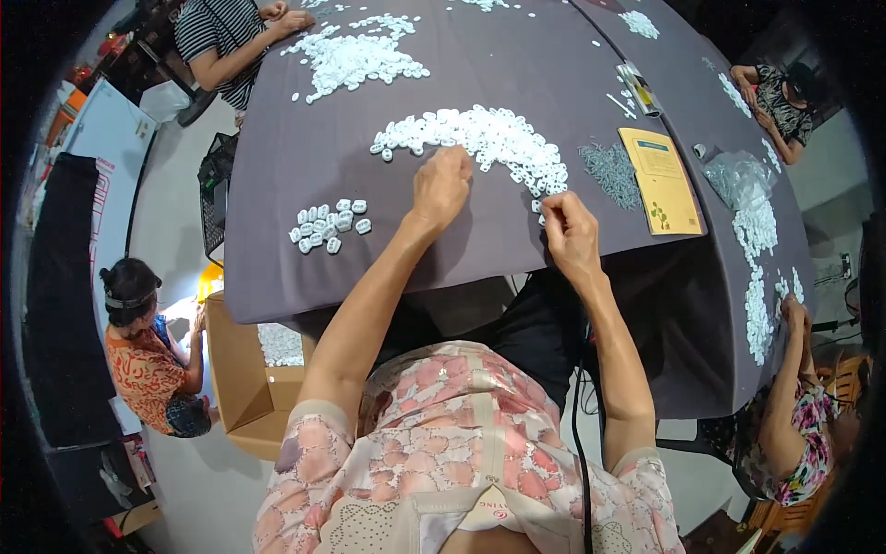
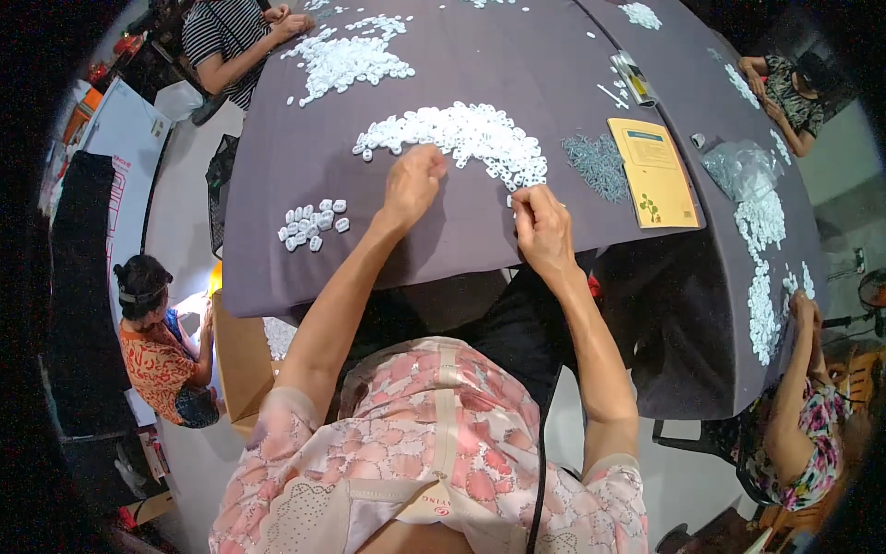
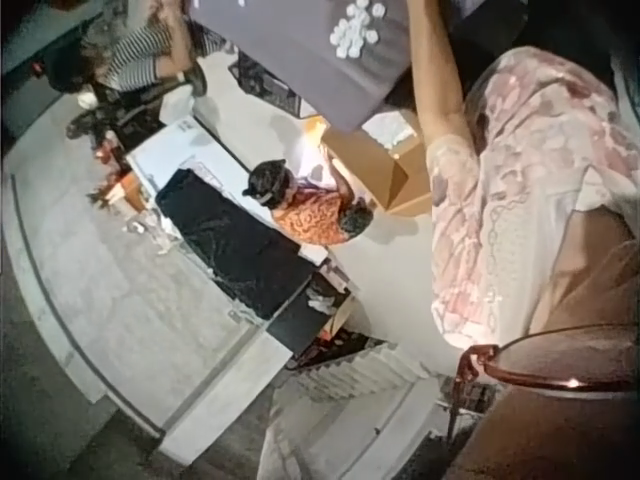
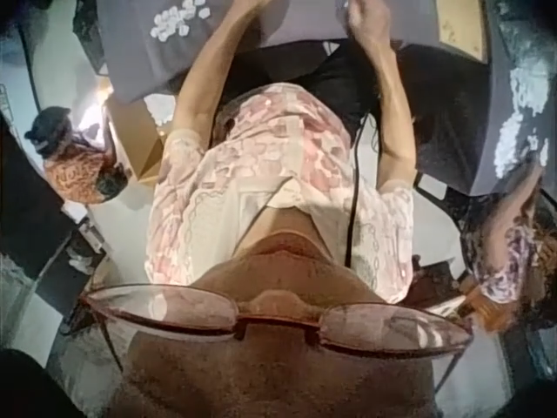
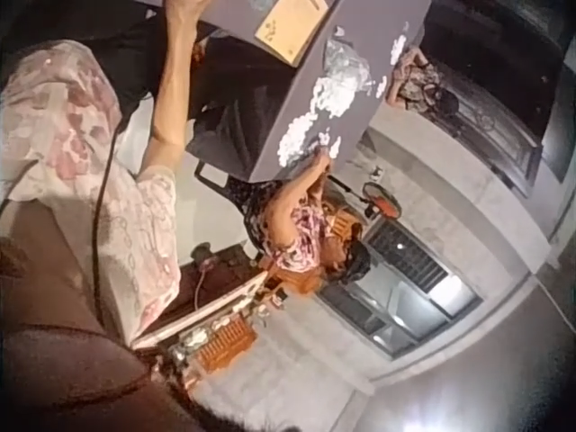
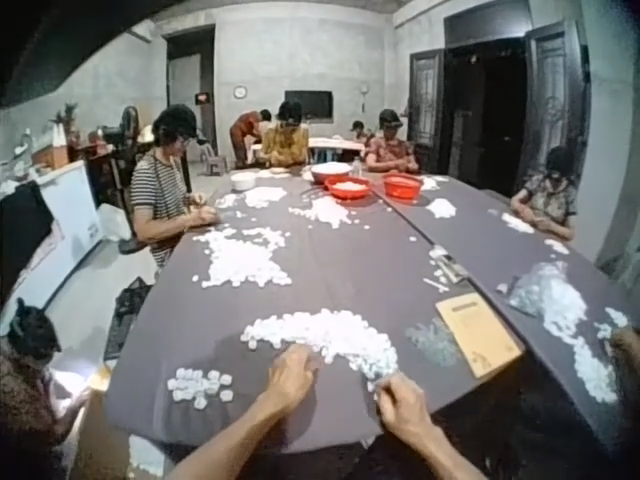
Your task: The person picks up plastic buckle components from the table, connects them together by hand, and arranges the assembled pieces into rows on the table.
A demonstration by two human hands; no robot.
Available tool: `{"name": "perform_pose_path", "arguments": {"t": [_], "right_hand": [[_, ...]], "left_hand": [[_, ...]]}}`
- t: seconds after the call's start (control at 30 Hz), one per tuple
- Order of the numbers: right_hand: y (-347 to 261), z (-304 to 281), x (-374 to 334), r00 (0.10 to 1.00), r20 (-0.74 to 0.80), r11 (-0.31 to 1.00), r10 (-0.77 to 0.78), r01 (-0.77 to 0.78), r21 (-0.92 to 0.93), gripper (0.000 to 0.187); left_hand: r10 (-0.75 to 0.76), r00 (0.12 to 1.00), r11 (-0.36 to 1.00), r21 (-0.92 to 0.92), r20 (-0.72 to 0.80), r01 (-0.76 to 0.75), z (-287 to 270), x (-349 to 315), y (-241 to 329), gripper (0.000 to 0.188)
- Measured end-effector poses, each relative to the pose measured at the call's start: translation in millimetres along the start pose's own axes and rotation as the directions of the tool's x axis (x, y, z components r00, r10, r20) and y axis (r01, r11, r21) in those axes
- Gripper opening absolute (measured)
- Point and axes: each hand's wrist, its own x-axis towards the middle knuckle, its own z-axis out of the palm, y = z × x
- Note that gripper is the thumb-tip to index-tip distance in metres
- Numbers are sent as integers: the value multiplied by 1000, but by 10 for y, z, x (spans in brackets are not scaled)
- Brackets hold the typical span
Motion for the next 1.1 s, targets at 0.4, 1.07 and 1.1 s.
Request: {"name": "perform_pose_path", "arguments": {"t": [0.4, 1.07, 1.1], "right_hand": [[-532, 395, 43, 929, 293, 803, 226, -348, 483, 8], [-667, 853, -213, 913, 243, 656, 327, -404, 637, 6], [-673, 848, -200, 919, 253, 654, 303, -394, 646, 5]], "left_hand": [[-356, 877, 311, -844, 323, 438, -461, -747, 218, 16], [-405, 891, 421, -824, 204, 380, -448, -1050, 314, 11], [-414, 888, 402, -835, 199, 375, -450, -1042, 311, 11]]}}
